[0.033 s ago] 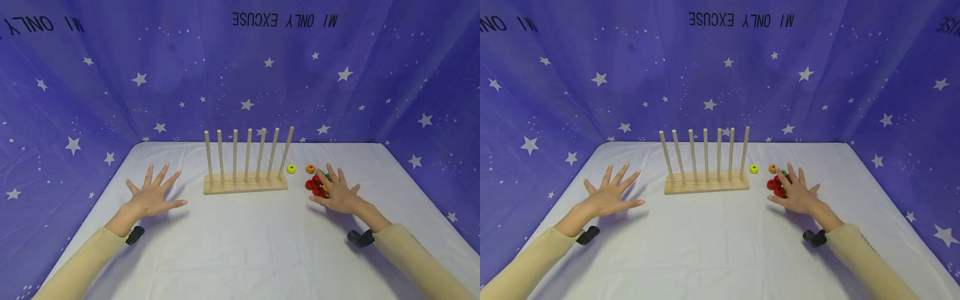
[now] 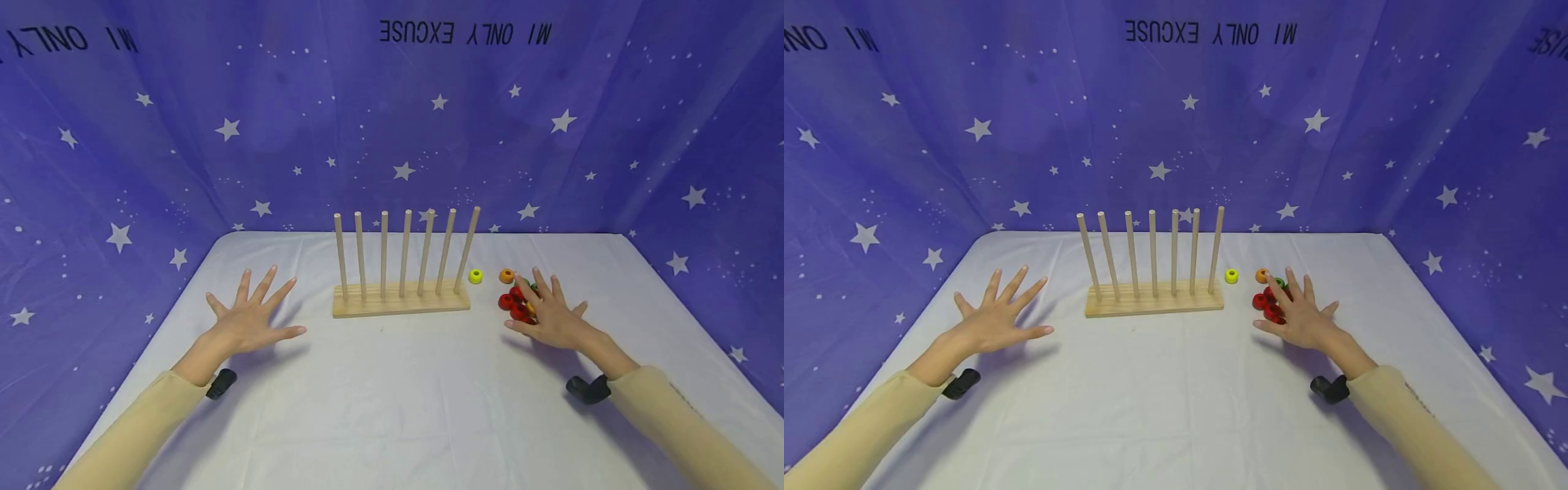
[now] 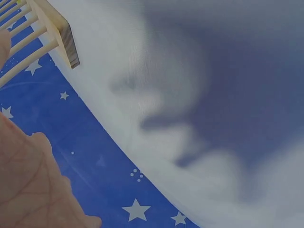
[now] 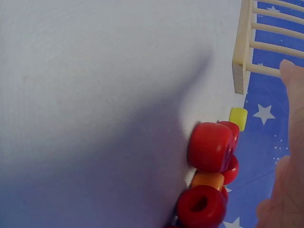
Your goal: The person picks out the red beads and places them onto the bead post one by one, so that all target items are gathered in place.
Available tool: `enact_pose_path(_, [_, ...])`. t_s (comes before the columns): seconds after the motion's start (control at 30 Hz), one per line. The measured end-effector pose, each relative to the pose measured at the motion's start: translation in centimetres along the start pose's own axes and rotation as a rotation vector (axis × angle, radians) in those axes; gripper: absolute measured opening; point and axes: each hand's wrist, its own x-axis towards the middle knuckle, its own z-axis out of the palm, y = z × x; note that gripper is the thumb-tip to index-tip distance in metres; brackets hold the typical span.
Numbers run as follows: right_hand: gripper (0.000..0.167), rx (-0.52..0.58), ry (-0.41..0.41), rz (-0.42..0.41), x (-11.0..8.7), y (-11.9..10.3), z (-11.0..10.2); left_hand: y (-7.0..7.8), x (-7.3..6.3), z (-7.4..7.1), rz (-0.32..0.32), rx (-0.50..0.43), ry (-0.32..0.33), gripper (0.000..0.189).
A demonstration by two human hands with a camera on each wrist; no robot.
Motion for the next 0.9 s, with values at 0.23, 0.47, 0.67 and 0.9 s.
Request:
enact_pose_path(0.23, [0.094,0.031,-0.007,0.002,-0.2,0.5,-0.1,0.5,0.4,0.5,0.017,-0.021,-0.011,0.095])
enact_pose_path(0.47, [0.084,-0.023,0.134,-0.087,0.3,0.8,0.2,0.8,0.8,0.8,0.082,-0.127,-0.001,0.086])
enact_pose_path(0.67, [0.061,-0.032,0.316,-0.189,1.0,0.7,0.9,1.4,1.8,1.2,0.129,-0.257,0.008,0.083])
enact_pose_path(0.9, [0.051,-0.019,0.353,-0.203,1.6,0.5,1.3,2.4,3.1,1.7,0.212,-0.430,0.017,0.082])
